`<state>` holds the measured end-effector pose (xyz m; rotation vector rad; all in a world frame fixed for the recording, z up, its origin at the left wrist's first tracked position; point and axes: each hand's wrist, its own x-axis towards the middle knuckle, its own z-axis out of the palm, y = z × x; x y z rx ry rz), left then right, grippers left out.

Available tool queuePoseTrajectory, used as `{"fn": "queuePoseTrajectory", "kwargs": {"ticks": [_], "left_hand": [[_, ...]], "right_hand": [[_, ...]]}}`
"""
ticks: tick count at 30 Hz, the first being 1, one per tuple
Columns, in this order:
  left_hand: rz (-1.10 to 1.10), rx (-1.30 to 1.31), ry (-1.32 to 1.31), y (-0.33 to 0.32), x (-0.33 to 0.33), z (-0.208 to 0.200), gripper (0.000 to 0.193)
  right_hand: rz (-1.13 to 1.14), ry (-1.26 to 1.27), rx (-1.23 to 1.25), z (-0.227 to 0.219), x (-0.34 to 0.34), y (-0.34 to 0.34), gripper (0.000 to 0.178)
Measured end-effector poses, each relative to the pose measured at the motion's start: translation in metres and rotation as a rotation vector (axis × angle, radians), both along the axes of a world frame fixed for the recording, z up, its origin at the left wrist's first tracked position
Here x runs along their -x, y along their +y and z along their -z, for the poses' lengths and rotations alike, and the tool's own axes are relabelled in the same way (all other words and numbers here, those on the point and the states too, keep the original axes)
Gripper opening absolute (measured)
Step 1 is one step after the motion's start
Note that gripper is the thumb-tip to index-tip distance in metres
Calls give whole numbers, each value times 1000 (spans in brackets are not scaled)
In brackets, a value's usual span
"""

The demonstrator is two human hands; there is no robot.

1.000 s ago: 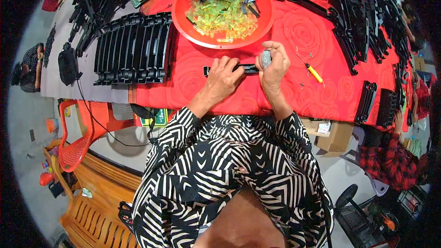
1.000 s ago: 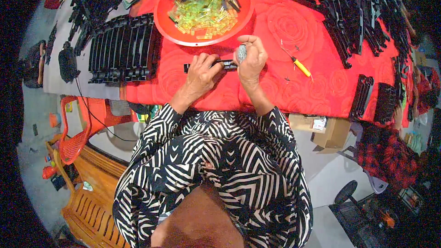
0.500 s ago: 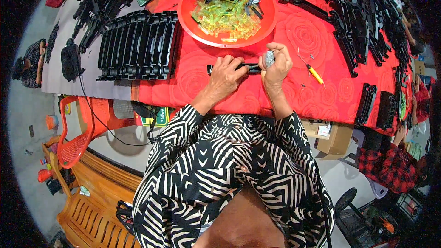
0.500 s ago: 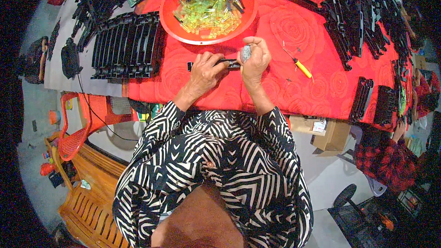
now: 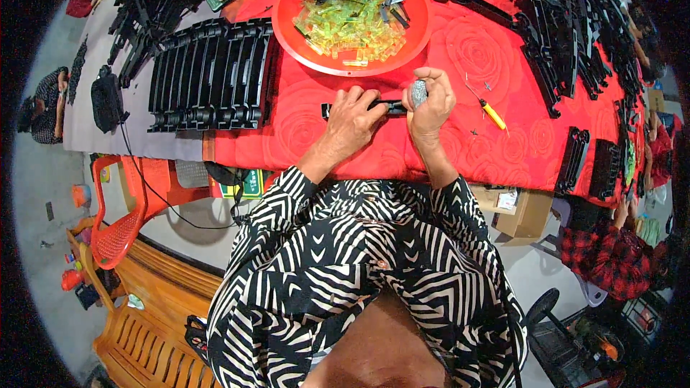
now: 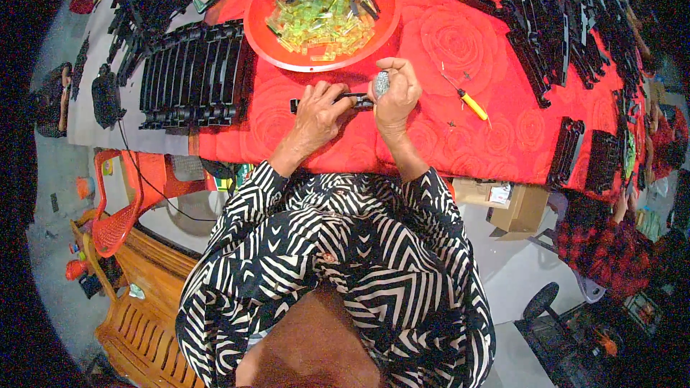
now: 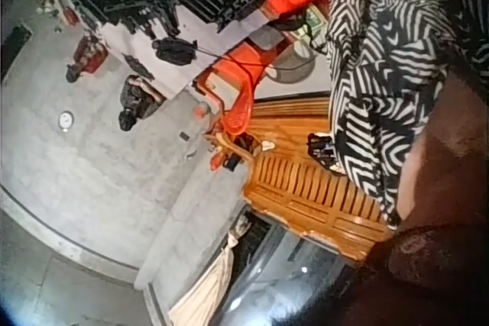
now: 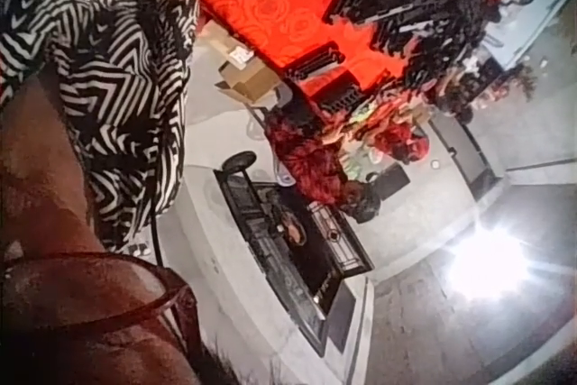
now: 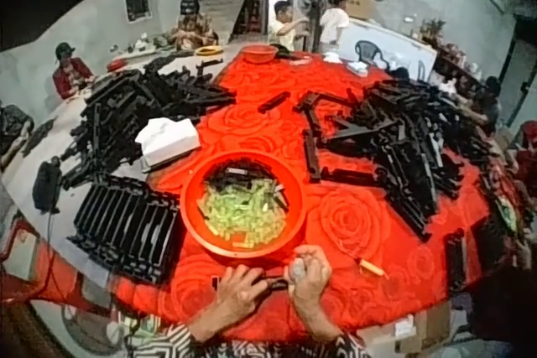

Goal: The person assembles small black plastic parts with green translucent components and orange translucent components by hand, using a small brush to aid in the assembly.

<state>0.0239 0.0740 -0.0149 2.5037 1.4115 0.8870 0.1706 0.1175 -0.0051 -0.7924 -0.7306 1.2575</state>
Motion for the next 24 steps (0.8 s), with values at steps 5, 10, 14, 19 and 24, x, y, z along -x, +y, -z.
{"fn": "queuePoseTrajectory", "kwargs": {"ticks": [5,10,14,19,24], "left_hand": [[11,16,-7,1,0,2,14],[5,22,14,1,-2,-1,14],[-4,-4,38,2,0,-1,14],[-20,-10,-33,-1,0,-1,18],[-18,-43,-107,-3,0,4,21]], "right_hand": [[36,-129,28,-5,5,-1,21],[25,-154,41,-5,5,0,19],[-14,-152,15,-1,3,2,22],[-95,58,64,-14,-6,4,21],[206,-572,-23,-30,-47,-13,18]]}}
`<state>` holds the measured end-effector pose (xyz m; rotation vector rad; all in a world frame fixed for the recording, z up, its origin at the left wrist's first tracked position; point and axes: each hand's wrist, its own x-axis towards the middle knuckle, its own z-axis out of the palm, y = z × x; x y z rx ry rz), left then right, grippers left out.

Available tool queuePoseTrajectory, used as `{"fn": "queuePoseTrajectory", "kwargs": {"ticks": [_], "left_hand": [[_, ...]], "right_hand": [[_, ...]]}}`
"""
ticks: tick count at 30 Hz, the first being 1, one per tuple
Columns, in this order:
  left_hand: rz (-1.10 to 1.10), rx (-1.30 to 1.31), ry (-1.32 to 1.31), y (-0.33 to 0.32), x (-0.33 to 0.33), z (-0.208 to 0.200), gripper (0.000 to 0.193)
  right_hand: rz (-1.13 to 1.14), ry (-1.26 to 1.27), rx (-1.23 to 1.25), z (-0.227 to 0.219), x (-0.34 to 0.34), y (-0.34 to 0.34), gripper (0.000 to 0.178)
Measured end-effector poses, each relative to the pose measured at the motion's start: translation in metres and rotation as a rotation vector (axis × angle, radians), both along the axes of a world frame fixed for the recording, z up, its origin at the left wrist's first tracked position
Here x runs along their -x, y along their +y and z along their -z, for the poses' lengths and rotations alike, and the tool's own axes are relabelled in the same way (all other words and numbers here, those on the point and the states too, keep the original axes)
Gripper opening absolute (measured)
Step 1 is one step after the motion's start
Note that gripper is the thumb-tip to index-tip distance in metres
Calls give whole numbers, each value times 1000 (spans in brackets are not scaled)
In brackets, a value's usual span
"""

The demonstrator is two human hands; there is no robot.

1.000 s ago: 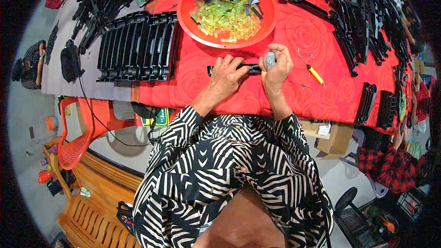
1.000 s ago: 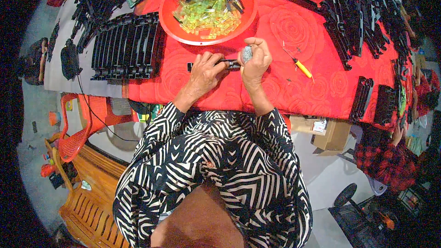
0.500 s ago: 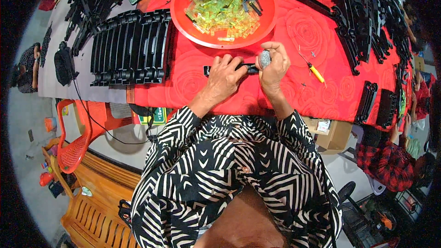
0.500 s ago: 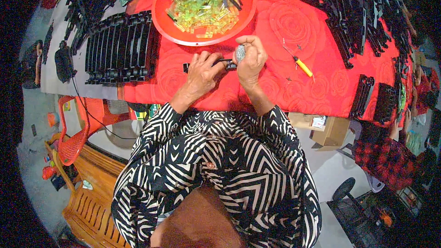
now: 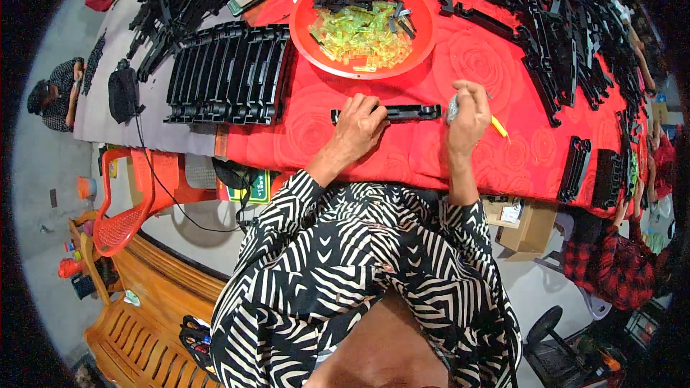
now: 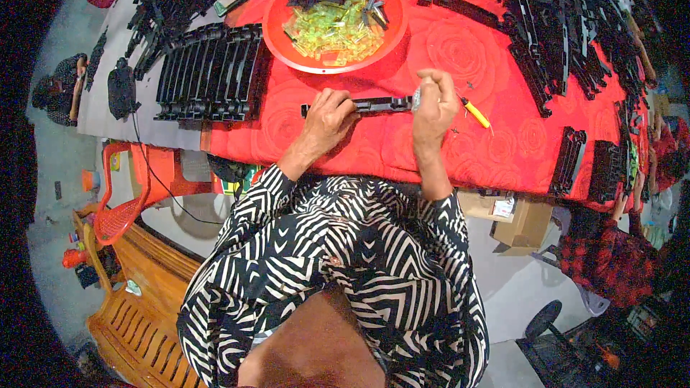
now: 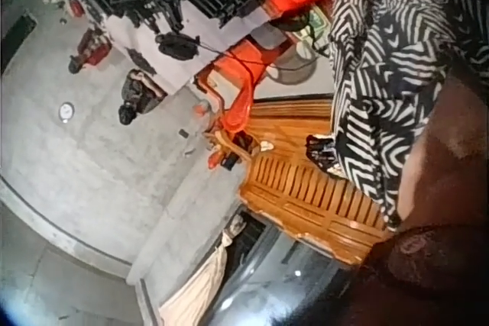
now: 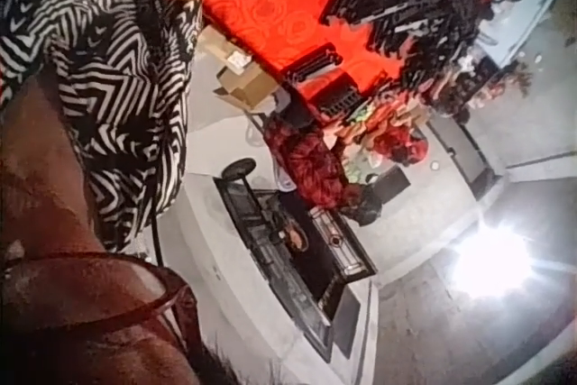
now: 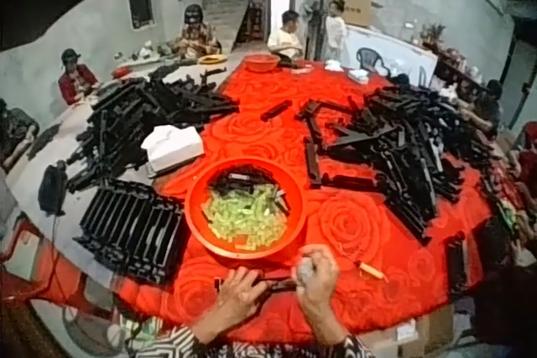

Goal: The person assembles small black plastic parts with green translucent components and orange translucent components by hand, using a small brush to aid in the assembly.

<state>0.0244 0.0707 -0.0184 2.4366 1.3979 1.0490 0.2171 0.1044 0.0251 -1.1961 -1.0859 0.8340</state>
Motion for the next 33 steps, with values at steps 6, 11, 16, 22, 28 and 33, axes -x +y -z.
{"fn": "queuePoseTrajectory", "kwargs": {"ticks": [6,11,16,22,28,33], "left_hand": [[-39,-1,-11,-22,2,-9,20],[-114,-43,-114,-39,-2,-24,20],[-216,-81,-223,-50,-14,-26,19],[-192,192,-356,-62,-14,-45,22],[-181,536,-469,-62,10,-66,23],[-187,682,-629,-58,20,-53,33]], "right_hand": [[-128,-603,44,18,-9,-31,33],[-46,-608,149,19,-12,-39,38],[-262,-106,292,18,2,-46,31],[-257,195,240,24,22,-31,18],[-596,-65,129,1,32,-3,18],[-797,-127,172,-13,47,5,22]]}}
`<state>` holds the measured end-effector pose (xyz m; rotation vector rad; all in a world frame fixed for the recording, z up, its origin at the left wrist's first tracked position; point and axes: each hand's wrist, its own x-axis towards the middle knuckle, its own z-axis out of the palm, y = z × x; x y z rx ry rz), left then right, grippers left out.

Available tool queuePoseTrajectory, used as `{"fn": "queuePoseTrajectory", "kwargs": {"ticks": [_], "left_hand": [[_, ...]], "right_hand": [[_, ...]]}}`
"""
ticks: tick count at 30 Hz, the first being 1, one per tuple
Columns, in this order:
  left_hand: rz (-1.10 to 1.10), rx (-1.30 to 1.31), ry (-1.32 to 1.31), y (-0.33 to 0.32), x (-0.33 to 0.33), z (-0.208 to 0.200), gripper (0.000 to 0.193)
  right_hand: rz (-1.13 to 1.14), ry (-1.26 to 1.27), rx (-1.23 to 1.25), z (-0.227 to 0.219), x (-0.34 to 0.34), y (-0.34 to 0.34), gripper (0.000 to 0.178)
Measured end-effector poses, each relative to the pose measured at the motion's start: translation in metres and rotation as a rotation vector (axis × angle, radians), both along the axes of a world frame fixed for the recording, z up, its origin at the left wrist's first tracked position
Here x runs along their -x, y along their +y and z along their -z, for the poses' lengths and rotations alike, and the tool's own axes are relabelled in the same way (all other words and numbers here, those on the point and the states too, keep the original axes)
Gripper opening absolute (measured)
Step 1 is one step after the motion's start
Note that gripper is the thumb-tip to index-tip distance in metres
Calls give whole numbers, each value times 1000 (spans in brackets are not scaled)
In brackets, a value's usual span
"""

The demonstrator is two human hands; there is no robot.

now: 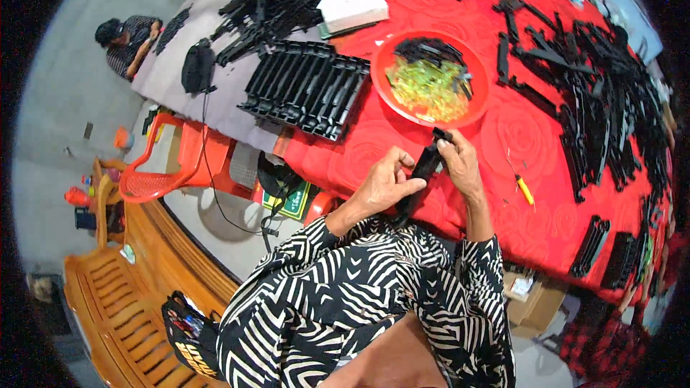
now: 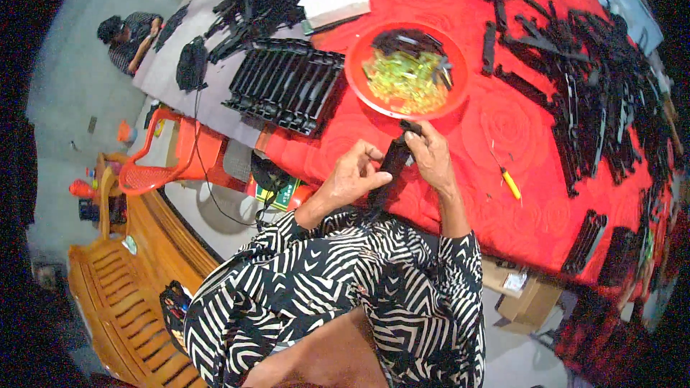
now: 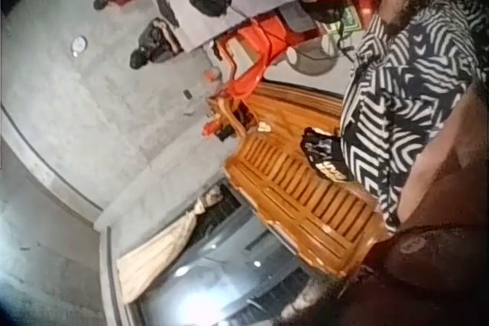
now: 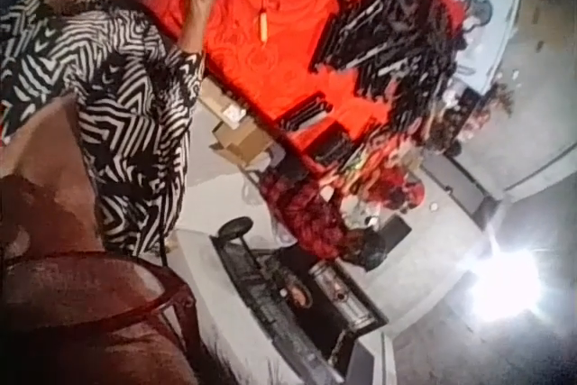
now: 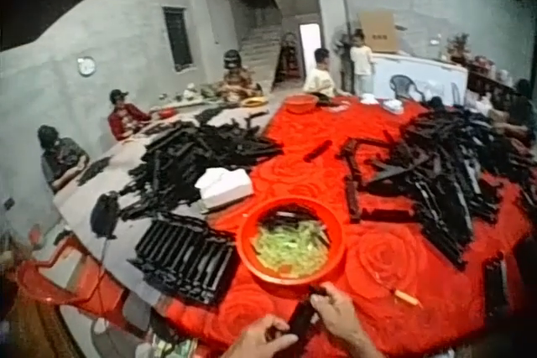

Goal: The person assembles small black plastic parts with green translucent components and orange translucent components by hand, using a small brush to aid in the assembly.

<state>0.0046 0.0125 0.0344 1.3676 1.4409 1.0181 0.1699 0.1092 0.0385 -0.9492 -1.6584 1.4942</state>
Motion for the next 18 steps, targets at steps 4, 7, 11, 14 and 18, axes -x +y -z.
{"fn": "queuePoseTrajectory", "kwargs": {"ticks": [4,7,11,14,18], "left_hand": [[3,30,-410,1,0,9,37],[87,82,-702,4,-7,19,34],[36,185,-661,2,-6,18,29],[-224,123,-663,-2,-9,20,28],[-322,119,-681,-1,-12,22,30]], "right_hand": [[-147,117,221,-9,11,-3,22],[-195,13,177,1,10,3,21],[-15,-30,48,4,13,1,18],[70,-199,-28,-7,-4,-14,21],[28,-506,-413,-20,-25,-46,36]]}}
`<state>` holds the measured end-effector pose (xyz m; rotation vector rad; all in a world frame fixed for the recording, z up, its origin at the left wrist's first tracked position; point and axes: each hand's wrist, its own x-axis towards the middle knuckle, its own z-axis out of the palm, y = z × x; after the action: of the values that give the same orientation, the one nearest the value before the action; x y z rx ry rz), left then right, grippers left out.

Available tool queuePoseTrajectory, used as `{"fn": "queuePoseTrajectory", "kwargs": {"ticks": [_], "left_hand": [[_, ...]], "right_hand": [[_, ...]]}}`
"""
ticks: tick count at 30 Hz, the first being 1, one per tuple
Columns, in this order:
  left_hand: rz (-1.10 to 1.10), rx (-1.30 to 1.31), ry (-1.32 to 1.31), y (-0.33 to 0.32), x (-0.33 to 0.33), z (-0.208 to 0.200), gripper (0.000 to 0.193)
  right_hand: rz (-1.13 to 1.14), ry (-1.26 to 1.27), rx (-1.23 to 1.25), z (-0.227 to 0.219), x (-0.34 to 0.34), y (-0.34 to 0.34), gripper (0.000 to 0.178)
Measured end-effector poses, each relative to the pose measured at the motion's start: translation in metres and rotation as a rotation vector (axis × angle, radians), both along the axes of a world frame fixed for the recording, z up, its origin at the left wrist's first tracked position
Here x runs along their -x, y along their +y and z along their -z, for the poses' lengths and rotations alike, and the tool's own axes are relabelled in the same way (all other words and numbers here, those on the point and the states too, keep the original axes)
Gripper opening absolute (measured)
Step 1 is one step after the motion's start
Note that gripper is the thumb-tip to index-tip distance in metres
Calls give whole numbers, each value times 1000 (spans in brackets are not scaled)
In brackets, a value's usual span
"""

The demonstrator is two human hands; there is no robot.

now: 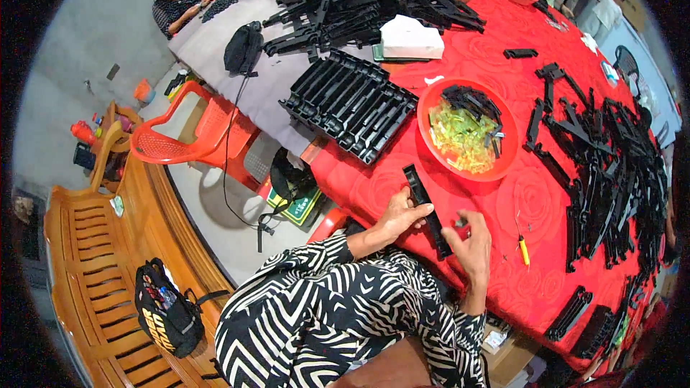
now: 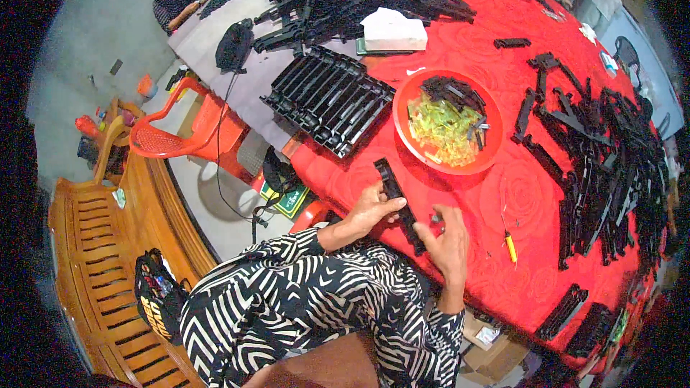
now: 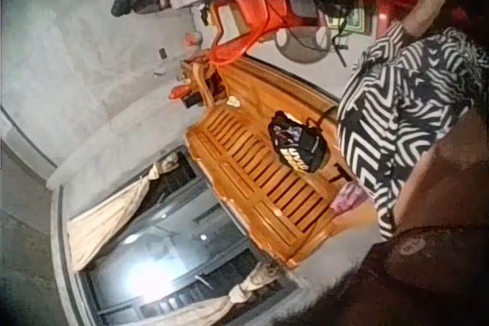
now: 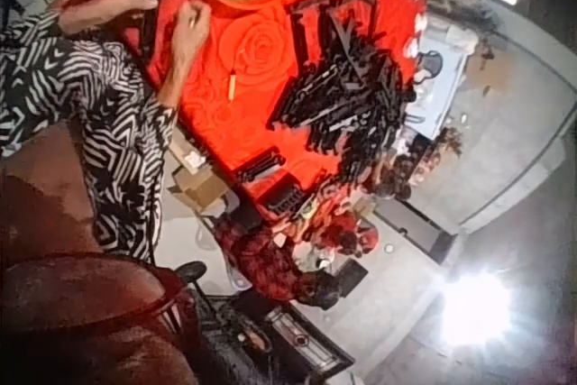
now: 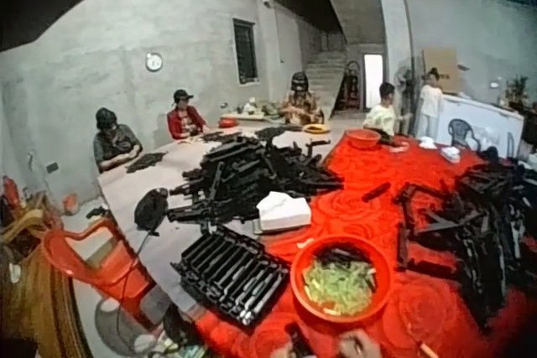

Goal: The person assembles small black plastic parts with green translucent components and orange translucent components by hand, using a small brush to aid in the assembly.

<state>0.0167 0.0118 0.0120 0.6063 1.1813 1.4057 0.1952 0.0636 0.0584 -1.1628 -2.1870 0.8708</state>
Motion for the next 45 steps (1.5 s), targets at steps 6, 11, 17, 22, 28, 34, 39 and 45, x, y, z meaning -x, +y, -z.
{"fn": "queuePoseTrajectory", "kwargs": {"ticks": [6,11,17,22,28,34,39,45], "left_hand": [[-17,25,-52,6,-6,19,28],[-36,70,-97,5,-9,28,27],[186,185,151,0,6,29,22],[64,-543,1384,-5,14,-3,22],[166,-666,1573,16,15,11,31],[239,-735,1575,31,16,16,20],[340,-714,1582,36,18,22,24],[297,-632,1502,28,8,29,22]], "right_hand": [[-82,-274,-71,9,1,-13,37],[-124,-420,-81,19,5,-15,33],[-54,-396,-242,25,0,5,24],[-75,-457,-246,31,-13,23,28],[-7,-339,-191,21,-7,22,31],[347,658,-35,30,-22,14,28],[365,1382,344,30,6,17,29],[440,1212,348,43,26,13,36]]}}
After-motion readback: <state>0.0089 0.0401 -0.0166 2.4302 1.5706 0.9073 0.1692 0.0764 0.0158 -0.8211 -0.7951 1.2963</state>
